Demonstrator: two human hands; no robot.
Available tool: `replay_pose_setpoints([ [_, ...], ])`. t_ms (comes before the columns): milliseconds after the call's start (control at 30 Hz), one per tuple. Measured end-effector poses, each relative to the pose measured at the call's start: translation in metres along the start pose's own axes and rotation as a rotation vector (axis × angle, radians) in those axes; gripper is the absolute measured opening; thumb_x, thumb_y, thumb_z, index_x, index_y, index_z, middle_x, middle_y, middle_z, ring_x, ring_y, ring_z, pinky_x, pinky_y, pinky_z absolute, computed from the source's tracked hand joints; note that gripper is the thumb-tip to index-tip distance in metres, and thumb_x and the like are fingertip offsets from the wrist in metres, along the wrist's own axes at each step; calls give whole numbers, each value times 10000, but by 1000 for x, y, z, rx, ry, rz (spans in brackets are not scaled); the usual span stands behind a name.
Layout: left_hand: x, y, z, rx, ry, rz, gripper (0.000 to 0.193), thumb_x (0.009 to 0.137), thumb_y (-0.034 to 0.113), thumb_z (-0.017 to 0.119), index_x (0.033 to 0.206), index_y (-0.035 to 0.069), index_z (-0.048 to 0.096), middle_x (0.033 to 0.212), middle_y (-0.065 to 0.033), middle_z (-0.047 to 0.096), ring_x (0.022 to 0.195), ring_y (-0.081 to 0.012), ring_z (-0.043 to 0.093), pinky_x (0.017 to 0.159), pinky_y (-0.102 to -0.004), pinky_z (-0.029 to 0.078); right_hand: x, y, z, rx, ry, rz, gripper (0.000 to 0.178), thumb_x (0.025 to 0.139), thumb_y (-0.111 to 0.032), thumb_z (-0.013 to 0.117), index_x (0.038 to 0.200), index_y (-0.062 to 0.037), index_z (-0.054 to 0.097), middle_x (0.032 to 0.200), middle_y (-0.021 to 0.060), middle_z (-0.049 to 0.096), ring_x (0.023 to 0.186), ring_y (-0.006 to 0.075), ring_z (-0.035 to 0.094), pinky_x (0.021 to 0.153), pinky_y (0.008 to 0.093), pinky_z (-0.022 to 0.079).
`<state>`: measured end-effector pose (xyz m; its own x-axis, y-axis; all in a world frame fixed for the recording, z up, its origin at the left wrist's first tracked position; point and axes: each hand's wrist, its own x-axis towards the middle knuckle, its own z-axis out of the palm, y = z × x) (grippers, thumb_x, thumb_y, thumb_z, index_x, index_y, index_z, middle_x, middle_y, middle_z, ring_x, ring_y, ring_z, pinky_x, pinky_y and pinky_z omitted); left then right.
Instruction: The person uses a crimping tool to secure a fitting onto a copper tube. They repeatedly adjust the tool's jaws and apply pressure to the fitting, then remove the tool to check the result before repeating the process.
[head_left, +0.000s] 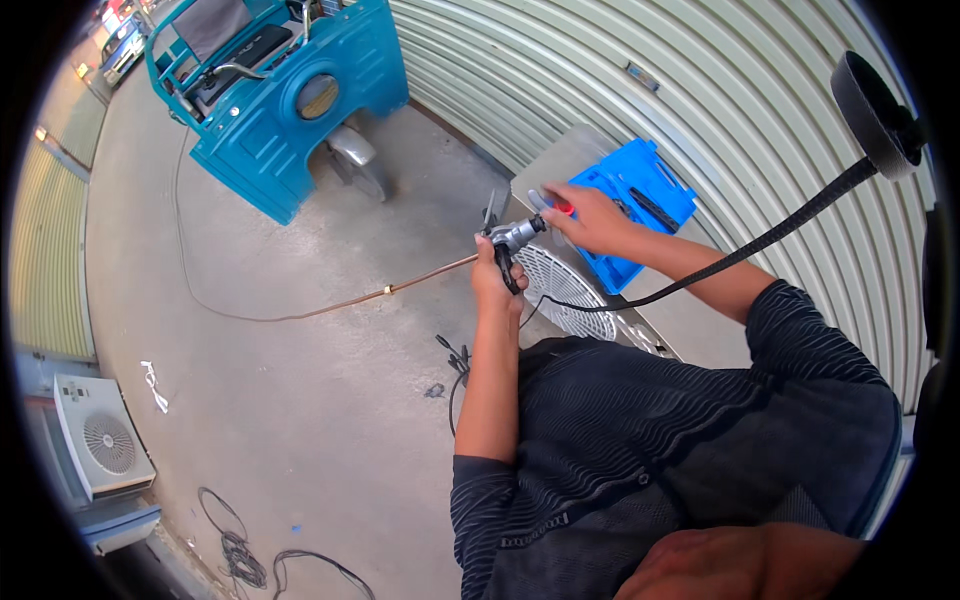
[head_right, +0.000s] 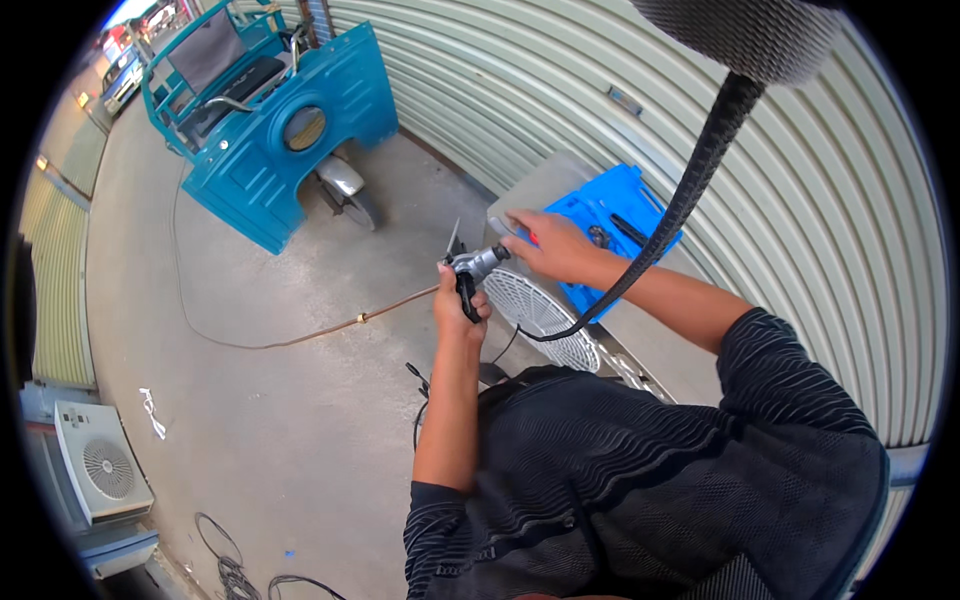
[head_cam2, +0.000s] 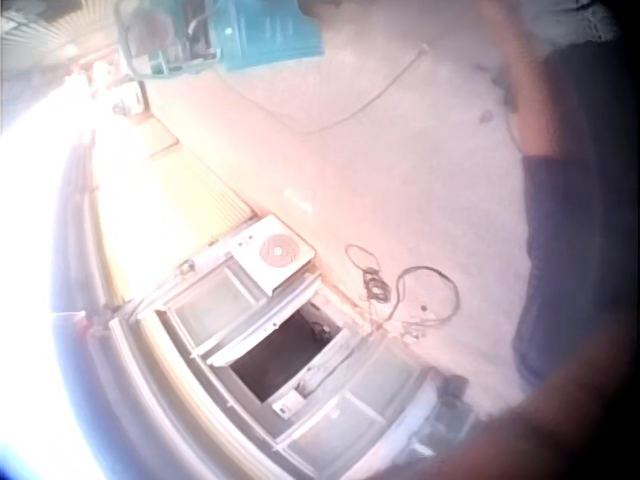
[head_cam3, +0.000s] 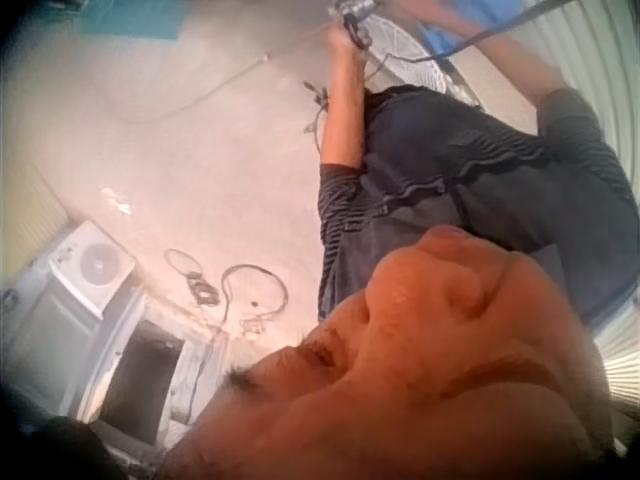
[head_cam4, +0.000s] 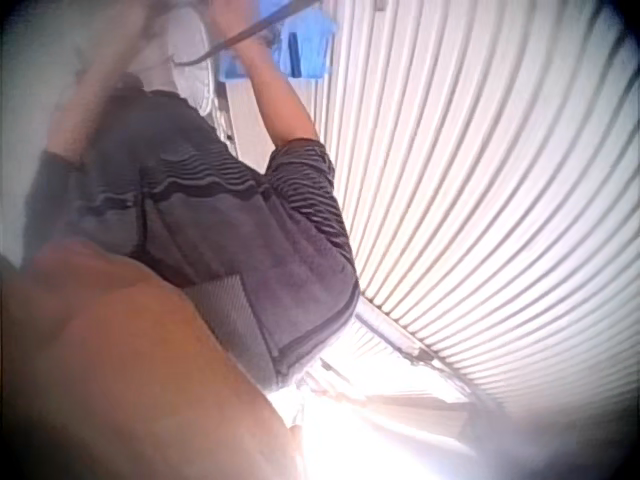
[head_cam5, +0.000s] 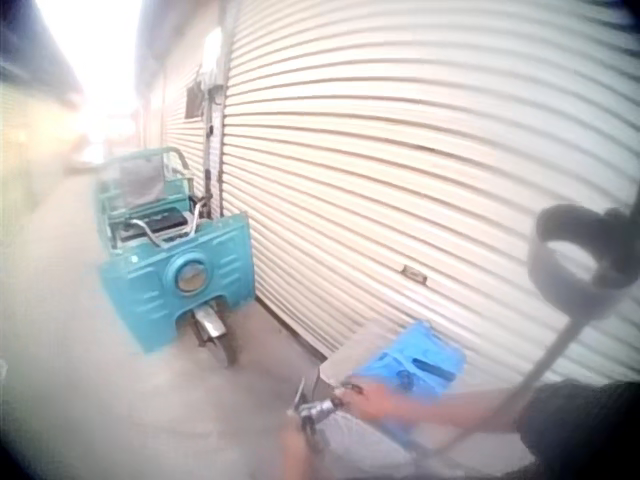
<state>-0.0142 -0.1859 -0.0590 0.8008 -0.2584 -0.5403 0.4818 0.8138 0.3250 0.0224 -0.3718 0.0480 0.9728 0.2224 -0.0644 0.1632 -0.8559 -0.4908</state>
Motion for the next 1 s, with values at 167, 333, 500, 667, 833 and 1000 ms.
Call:
replay_pose_setpoints([
  [167,-62,84,50,-18,-16,-37,414,1022,565,480,1043,154,523,783,-13,514,494,-125,457,395,-246,341,15,-35,-83,-332,53,-979,908,734,-373,843,1473,-61,419,1555,156,411,1424,372,414,1136,480,391],
  [333,-133,148,84,-30,-78,6,419,1020,536,501,1085,123,524,815,-37,528,504,-101,430,390,-214,336,74,-101,-114,-392,61,-1422,1018,596,-405,887,1450,-70,447,1566,134,404,1432,372,409,1114,505,421],
  [500,-190,175,111,-60,-128,96,430,1026,537,486,1099,114,509,876,-53,565,505,-102,442,375,-218,329,105,-175,-146,-352,267,-1842,872,652,-614,719,1256,-2,579,1279,187,646,1227,389,615,957,480,546],
  [667,-194,177,105,-156,-335,101,426,1026,528,499,1096,107,501,869,-42,563,503,-99,443,366,-217,322,110,-200,-144,-176,440,-1907,822,716,-709,628,1099,19,629,1031,164,703,1003,383,713,731,424,607],
  [833,-129,157,84,-195,-280,152,450,1018,506,528,1132,70,524,889,-77,582,497,-89,415,366,-208,333,101,-142,-84,82,498,-1363,810,769,-746,622,1017,24,669,956,167,708,928,368,729,798,426,598],
  [1000,-40,116,70,-143,-169,152,405,1015,520,530,1103,125,527,854,-42,566,521,-104,451,400,-222,351,74,-69,-6,311,537,-536,612,872,-605,684,1001,-7,703,836,163,700,779,336,715,690,397,548],
])
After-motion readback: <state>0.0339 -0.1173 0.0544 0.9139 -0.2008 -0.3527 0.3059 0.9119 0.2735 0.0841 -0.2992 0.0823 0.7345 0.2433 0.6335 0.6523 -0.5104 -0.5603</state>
